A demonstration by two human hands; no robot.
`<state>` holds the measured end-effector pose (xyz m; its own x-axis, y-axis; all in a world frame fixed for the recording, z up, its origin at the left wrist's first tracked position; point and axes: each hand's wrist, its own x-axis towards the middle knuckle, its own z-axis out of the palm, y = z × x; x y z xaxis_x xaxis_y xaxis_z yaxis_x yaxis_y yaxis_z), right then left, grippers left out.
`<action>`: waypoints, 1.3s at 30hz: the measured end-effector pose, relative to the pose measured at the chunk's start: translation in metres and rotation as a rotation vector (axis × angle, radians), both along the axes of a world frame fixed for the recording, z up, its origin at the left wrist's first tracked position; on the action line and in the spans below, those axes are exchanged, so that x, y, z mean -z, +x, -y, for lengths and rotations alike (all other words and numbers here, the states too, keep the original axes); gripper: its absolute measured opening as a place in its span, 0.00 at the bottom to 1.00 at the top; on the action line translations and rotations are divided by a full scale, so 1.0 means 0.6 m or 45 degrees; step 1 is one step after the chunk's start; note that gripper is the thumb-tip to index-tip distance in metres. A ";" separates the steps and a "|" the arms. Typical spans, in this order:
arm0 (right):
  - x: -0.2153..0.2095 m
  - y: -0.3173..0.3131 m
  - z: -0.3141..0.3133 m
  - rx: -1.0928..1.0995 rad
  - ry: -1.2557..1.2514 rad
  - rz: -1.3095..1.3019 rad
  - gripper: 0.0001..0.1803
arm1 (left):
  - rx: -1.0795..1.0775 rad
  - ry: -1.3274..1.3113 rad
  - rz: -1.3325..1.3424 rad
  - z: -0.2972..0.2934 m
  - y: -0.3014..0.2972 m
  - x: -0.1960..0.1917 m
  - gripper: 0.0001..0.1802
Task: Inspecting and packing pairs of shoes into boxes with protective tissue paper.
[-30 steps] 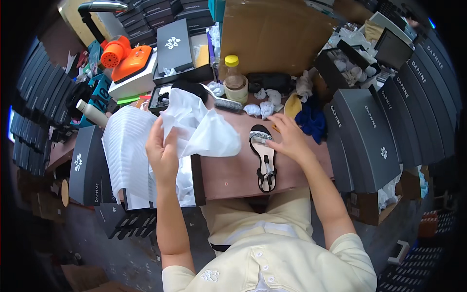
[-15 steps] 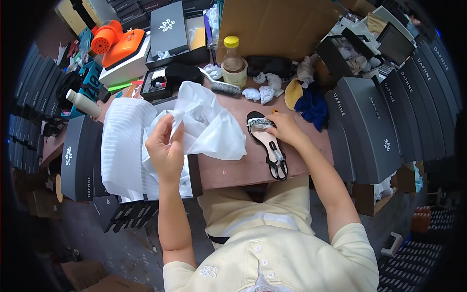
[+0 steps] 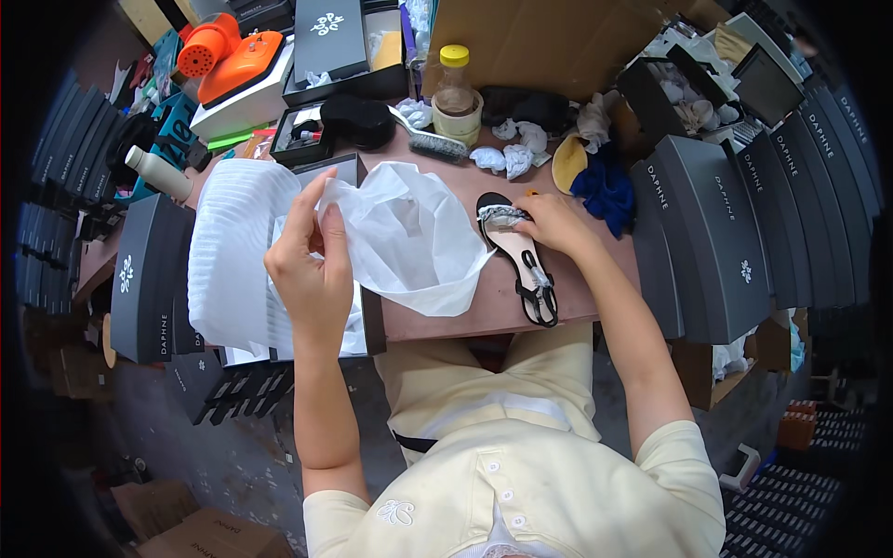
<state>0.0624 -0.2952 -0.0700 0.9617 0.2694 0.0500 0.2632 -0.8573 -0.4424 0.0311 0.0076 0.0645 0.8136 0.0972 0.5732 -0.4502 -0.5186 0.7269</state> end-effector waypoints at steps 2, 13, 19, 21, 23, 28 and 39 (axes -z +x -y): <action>0.004 0.003 -0.001 0.004 -0.017 -0.005 0.11 | 0.022 0.056 0.016 -0.006 0.001 0.005 0.09; 0.017 0.013 0.005 -0.007 -0.059 -0.022 0.09 | 0.040 0.156 -0.043 -0.007 -0.005 -0.009 0.14; 0.013 0.010 0.002 -0.016 -0.050 -0.006 0.08 | 0.001 0.202 -0.053 -0.010 -0.004 0.001 0.15; 0.008 0.011 -0.001 -0.005 -0.079 -0.045 0.09 | -0.009 0.233 -0.049 -0.011 -0.007 0.001 0.14; 0.000 0.011 -0.003 0.002 -0.091 -0.056 0.10 | -0.015 0.259 -0.035 -0.010 -0.004 -0.002 0.13; -0.007 -0.011 0.006 0.058 0.016 0.005 0.14 | -0.107 0.395 0.097 -0.011 0.006 -0.014 0.07; -0.055 -0.218 -0.114 0.443 -0.183 -0.247 0.41 | -0.068 0.124 0.376 0.049 0.007 -0.002 0.13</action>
